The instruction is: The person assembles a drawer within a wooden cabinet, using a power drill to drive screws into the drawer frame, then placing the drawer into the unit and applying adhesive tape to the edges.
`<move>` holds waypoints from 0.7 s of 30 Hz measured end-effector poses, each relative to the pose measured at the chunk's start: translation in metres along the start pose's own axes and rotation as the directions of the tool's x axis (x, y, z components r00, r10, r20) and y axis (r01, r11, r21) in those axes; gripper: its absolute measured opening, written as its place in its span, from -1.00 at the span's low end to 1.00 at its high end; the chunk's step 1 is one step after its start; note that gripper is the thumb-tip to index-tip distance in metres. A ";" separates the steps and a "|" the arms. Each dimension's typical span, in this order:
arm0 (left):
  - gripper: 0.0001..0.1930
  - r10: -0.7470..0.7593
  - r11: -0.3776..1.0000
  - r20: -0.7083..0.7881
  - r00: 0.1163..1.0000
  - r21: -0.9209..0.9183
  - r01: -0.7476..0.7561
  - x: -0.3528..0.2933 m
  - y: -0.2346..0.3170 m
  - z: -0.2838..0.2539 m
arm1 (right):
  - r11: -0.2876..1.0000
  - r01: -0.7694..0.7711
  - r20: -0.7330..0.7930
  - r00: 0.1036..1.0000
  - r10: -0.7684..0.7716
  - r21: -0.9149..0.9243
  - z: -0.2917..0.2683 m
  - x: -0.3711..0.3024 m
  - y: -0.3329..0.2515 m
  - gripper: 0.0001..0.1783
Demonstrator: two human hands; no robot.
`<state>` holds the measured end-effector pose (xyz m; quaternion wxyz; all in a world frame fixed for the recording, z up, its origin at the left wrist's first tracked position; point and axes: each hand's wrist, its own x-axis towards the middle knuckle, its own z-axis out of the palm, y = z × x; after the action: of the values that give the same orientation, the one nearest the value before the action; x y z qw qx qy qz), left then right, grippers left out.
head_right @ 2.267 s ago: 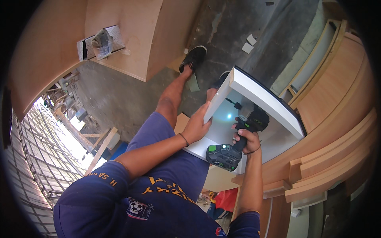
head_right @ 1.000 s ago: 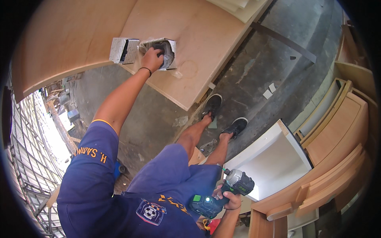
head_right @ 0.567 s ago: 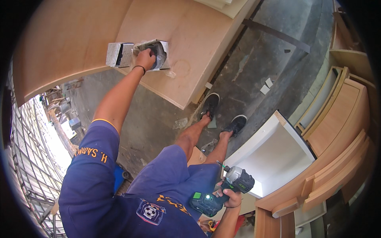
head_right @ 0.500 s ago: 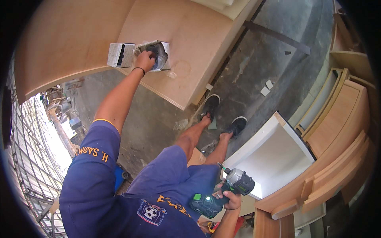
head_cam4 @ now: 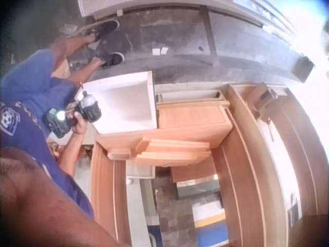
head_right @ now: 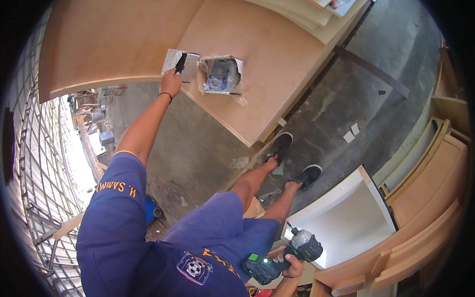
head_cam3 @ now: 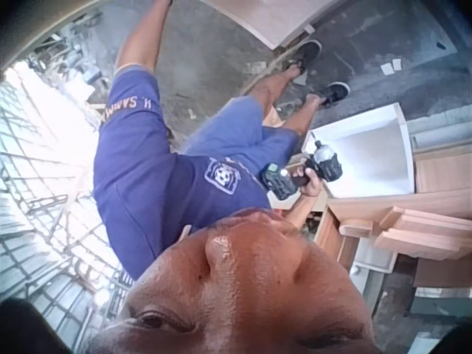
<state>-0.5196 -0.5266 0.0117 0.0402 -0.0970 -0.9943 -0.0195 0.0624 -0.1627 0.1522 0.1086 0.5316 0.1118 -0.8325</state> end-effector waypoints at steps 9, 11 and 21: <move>-0.72 -0.128 0.988 0.172 0.977 -0.065 0.141 0.039 -0.025 0.008 | 0.999 -0.041 0.008 0.999 0.041 -0.035 0.033 0.023 0.000 -0.43; -0.69 -0.265 0.932 0.358 0.895 -0.144 0.334 0.048 -0.028 0.013 | 0.998 -0.048 -0.004 0.999 0.048 -0.038 0.044 0.025 0.002 -0.44; -0.62 -0.269 0.947 0.500 0.823 -0.020 0.322 0.097 -0.124 0.100 | 0.989 -0.127 0.069 0.989 0.132 -0.079 0.058 0.030 0.004 -0.50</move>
<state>-0.6463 -0.6245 -0.0833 -0.2221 0.0545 -0.9721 -0.0518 0.0008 -0.1859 0.1483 0.1862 0.5019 0.1037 -0.8382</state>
